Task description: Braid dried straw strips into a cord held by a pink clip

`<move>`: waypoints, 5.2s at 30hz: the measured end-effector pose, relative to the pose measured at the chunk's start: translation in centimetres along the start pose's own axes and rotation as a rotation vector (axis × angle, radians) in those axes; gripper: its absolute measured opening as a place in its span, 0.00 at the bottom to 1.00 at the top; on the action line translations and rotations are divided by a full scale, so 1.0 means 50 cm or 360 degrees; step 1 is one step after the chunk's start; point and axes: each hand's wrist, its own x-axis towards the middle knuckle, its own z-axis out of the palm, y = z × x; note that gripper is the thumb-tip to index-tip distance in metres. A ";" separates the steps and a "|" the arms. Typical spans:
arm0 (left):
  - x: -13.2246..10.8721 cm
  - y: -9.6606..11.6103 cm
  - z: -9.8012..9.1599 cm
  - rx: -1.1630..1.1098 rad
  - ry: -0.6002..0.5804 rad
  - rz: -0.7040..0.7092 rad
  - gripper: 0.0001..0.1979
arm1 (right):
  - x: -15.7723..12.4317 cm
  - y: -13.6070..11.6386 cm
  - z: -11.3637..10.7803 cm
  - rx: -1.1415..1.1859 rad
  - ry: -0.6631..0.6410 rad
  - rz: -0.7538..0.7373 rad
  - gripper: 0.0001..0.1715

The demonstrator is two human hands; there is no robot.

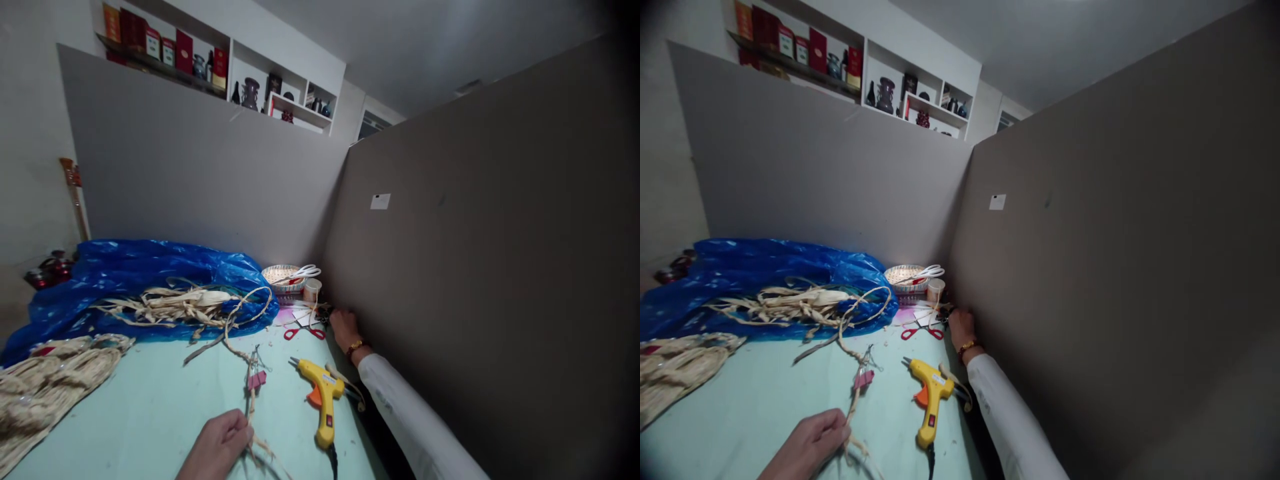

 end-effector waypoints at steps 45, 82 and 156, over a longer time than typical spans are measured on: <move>-0.026 0.019 -0.024 -0.0315 -0.0248 -0.0314 0.14 | -0.231 -0.112 -0.049 0.2889 -0.0408 -0.0269 0.13; -0.010 0.000 -0.006 0.0186 -0.0052 -0.0155 0.09 | 0.099 -0.255 -0.153 0.0075 0.0601 -0.0648 0.12; 0.003 0.007 0.004 0.0401 0.0014 -0.0208 0.16 | 0.023 -0.439 -0.102 0.2115 -0.0538 -0.1336 0.07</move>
